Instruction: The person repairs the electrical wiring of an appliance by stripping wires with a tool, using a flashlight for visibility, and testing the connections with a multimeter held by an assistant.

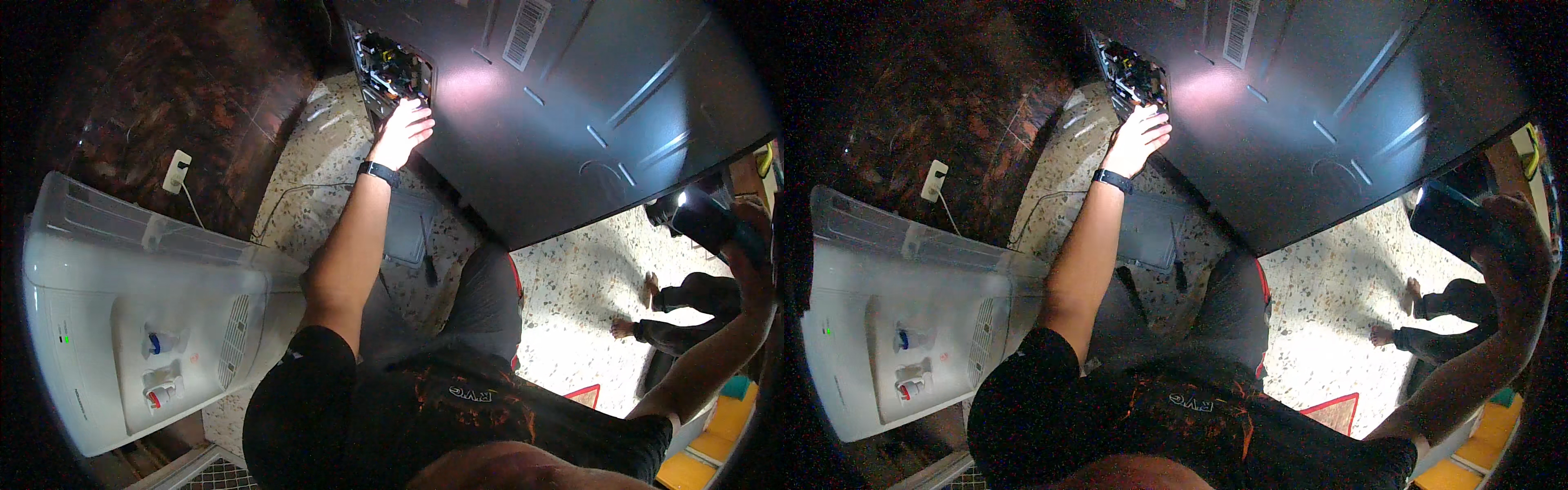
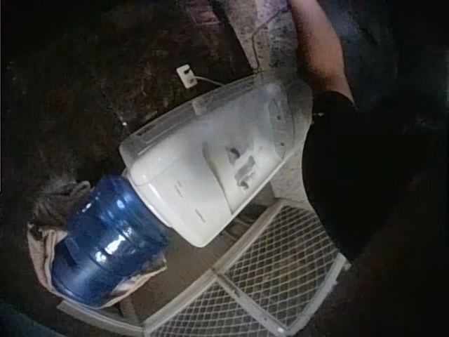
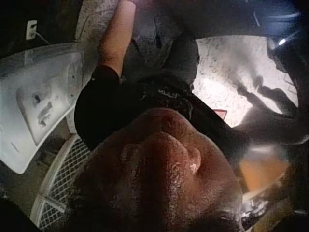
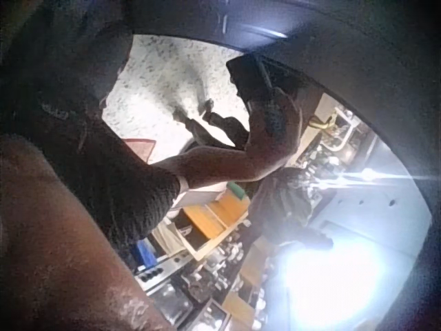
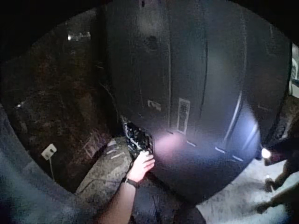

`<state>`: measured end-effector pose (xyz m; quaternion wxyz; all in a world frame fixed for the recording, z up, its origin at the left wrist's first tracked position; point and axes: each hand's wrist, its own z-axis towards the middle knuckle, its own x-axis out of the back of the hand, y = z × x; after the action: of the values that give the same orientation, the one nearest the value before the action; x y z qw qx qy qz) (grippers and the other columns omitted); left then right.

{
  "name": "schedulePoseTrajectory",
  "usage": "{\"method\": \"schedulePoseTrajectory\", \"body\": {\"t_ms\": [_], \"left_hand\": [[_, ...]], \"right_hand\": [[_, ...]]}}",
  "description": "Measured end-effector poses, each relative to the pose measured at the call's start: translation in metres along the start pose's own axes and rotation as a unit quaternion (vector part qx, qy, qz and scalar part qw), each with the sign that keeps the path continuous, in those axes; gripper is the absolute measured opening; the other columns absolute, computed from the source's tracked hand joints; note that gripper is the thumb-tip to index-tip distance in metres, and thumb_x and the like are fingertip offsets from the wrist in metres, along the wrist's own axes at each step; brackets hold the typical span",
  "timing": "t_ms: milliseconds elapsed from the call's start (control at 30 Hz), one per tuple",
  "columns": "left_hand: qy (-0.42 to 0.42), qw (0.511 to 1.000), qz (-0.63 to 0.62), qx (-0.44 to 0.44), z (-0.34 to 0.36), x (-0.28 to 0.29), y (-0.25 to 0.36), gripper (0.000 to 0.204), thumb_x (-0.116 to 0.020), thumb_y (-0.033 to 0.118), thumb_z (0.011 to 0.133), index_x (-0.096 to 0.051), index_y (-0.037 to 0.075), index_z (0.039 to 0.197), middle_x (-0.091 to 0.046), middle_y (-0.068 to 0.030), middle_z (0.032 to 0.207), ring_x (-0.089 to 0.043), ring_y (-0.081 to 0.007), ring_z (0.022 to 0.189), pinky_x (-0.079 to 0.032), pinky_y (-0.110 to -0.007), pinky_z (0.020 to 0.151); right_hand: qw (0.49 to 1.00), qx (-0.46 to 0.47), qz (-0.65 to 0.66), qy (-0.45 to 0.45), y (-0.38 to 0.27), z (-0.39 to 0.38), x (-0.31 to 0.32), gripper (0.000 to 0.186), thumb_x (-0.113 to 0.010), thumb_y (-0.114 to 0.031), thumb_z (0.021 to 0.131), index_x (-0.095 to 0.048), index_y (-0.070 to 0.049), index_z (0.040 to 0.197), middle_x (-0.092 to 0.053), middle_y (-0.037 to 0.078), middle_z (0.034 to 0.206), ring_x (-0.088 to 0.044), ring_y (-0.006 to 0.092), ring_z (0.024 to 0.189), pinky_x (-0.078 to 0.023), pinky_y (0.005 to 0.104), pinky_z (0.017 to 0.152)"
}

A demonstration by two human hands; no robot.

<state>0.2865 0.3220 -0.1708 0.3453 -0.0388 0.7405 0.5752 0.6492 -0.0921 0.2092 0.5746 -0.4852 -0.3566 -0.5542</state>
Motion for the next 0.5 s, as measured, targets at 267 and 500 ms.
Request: {"method": "schedulePoseTrajectory", "body": {"t_ms": [267,500], "left_hand": [[-0.055,0.996,-0.016,-0.068,0.012,0.026,-0.009,0.045,-0.045,0.040,0.109,-0.051,0.006,0.138,-0.063,-0.0164,0.135,-0.067,-0.0309,0.113,-0.055,-0.042,0.098],[0.132,0.858,0.180,-0.463,-0.036,-0.095,0.036,0.011,-0.055,0.006,0.102,-0.061,0.002,0.111,-0.066,-0.0084,0.108,-0.062,-0.0166,0.097,-0.050,-0.031,0.088]], "right_hand": [[0.996,0.019,0.032,0.087,-0.003,-0.009,0.002,0.052,-0.078,-0.018,0.074,-0.064,-0.003,0.122,-0.064,0.007,0.115,-0.060,0.0185,0.110,-0.047,0.0324,0.096],[0.991,-0.017,0.105,0.087,-0.023,-0.009,0.014,0.046,-0.087,-0.022,0.068,-0.063,-0.005,0.104,-0.062,0.002,0.099,-0.061,0.0124,0.090,-0.048,0.0271,0.080]]}}
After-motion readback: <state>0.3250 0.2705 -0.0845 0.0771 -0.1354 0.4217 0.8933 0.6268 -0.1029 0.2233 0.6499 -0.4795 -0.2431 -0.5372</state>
